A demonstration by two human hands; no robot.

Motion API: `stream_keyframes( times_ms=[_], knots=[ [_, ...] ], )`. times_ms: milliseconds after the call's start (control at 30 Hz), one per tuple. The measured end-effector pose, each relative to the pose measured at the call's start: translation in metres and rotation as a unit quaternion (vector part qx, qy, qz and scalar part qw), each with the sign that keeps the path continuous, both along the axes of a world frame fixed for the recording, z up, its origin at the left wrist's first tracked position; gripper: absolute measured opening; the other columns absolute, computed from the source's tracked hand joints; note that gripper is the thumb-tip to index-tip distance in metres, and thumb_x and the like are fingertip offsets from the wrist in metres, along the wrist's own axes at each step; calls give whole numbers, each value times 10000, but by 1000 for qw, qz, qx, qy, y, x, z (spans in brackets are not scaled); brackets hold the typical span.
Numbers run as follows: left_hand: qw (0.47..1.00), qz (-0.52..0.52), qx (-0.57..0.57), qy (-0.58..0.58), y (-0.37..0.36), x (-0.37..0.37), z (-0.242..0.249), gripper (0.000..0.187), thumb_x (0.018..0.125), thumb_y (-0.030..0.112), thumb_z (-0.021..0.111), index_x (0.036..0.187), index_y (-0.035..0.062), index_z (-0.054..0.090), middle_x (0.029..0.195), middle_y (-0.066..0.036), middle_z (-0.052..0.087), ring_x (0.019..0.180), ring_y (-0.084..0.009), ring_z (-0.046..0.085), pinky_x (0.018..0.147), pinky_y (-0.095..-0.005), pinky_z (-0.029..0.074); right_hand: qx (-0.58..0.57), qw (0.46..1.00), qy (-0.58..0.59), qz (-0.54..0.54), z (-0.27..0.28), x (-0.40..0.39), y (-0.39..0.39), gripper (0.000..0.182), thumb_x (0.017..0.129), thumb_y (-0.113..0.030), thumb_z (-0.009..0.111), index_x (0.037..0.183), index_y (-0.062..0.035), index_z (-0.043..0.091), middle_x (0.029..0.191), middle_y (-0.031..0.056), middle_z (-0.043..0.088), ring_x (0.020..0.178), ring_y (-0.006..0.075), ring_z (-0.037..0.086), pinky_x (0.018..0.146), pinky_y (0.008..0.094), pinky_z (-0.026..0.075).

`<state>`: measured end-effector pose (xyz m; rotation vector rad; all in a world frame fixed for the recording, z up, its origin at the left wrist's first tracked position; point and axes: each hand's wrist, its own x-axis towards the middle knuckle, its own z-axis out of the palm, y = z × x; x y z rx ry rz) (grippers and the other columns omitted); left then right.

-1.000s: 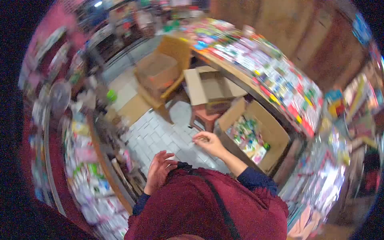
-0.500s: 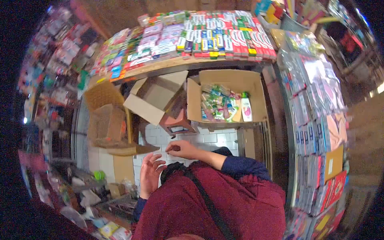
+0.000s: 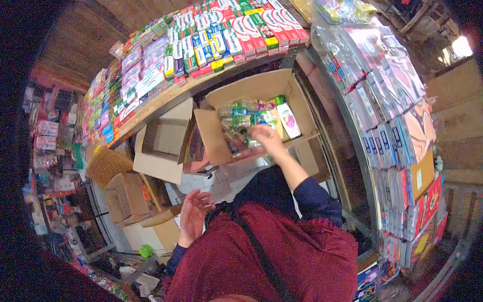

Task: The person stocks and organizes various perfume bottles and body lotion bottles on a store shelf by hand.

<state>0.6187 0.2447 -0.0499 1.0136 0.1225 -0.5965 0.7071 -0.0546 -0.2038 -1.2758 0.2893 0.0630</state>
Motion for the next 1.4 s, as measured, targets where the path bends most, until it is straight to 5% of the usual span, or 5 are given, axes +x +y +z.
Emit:
stream_keyframes(
  times_ms=[333,600,1100,1233,1400],
  knots=[
    [993,9,-22,120,-109,86,-59,496,921,355,460,1289,41,352,1256,-198,448,1069,-286,521,912,-400,428,73,896,370,-234,-221,153,-137,478,851,-210,564,1270,-43,407,1063,129,590,937,242,595,763,370,482],
    [973,99,49,205,-132,112,-77,540,887,392,515,1289,70,352,1233,-176,463,1057,-291,527,896,-414,438,58,859,366,-353,-324,188,-144,488,849,-213,604,1271,-59,415,1125,135,539,793,261,616,657,368,520],
    [969,109,28,218,-139,131,-76,521,900,373,500,1282,50,354,1243,-188,461,1067,-291,521,917,-403,428,-100,852,361,-365,-362,144,-143,687,858,-235,608,1412,-172,208,1299,132,407,862,246,542,673,325,498],
    [978,72,38,192,-146,137,-63,466,927,326,457,1286,48,352,1236,-181,468,1068,-281,523,911,-387,433,87,782,315,-530,-214,135,-113,532,825,-331,648,1230,-73,417,1238,118,458,1083,242,461,799,383,462],
    [980,32,72,183,-158,144,-64,448,930,228,460,1324,66,320,1276,-152,436,1102,-242,494,913,-374,432,279,850,318,-313,-145,86,-122,455,868,-335,588,1223,-86,449,1152,75,522,886,214,536,699,360,479]
  ],
)
